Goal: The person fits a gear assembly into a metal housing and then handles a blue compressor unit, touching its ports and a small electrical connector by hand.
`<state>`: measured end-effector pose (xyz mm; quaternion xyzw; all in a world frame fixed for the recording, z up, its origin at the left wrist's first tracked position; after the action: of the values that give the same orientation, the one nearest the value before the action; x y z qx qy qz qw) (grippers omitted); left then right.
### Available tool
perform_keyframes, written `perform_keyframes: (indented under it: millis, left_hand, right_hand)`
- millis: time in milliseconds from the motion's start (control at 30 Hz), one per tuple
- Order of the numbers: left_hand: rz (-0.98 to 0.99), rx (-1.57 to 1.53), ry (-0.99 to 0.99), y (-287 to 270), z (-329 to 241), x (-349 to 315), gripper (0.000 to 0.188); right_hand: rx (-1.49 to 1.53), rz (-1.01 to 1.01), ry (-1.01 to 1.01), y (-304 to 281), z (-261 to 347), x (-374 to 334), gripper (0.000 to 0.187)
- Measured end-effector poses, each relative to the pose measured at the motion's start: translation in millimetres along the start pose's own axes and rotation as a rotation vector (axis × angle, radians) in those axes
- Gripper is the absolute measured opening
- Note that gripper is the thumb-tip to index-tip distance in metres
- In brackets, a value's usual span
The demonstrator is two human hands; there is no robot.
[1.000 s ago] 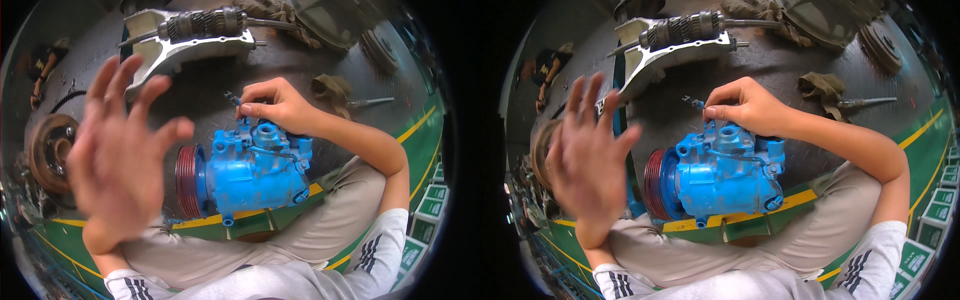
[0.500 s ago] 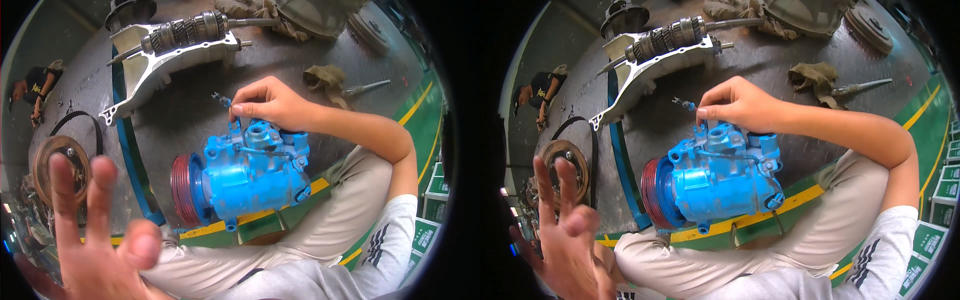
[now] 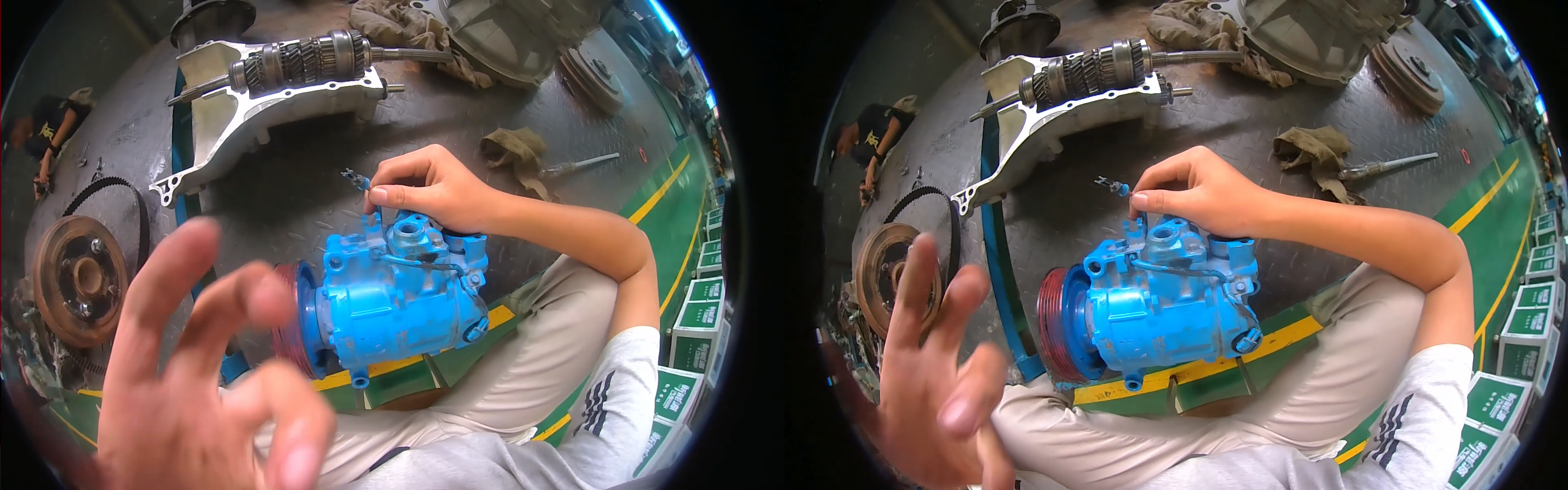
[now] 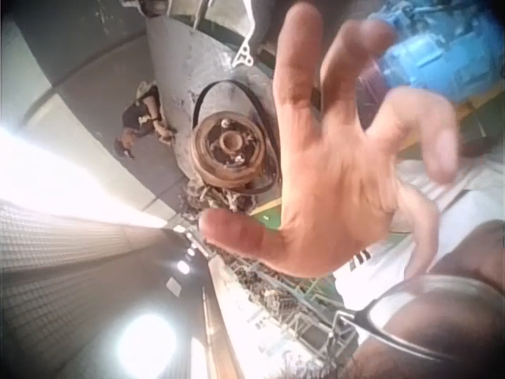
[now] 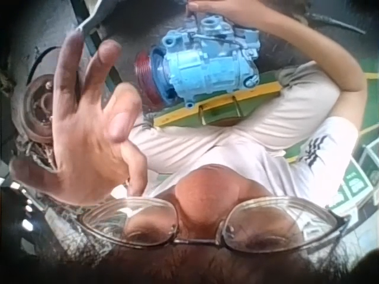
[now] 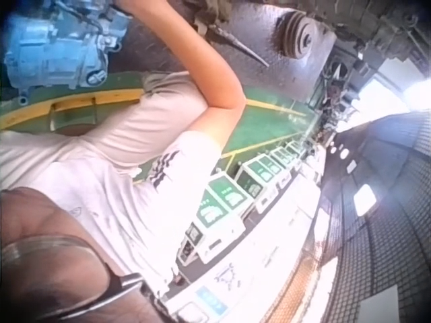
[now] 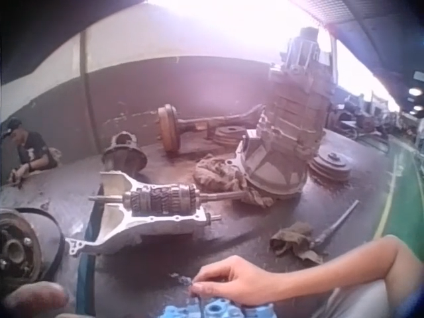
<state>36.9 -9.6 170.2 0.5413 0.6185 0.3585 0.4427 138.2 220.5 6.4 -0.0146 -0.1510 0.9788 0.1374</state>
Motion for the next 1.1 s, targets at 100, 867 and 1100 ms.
perform_keyframes:
  millis: [100,867,1100]
  left_hand:
    - [-0.124,0.624,0.144,-30.9,-5.4,45.4,0.077]
    - [0.14,1.236,0.284,-124.7,-4.5,151.1,0.02]
    - [0.203,1.233,0.372,-120.6,-4.7,149.8,0.021]
  right_hand:
    - [0.057,-0.002,0.023,0.9,-1.9,0.4,0.029]
    - [0.152,0.024,0.056,1.9,-12.9,2.6,0.03]
    - [0.122,0.013,0.046,1.3,-12.9,2.4,0.03]
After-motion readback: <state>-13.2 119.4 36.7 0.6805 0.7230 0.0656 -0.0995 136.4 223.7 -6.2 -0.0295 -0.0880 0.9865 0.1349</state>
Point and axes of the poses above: each hand's wrist, its own x-axis towards the middle knuckle, its own y-axis out of the palm, z = x × y, the point moved 6 cm from there along x, towards the middle knuckle, and after that the axes turned 13 degrees about -x, right-handed, at the moved point
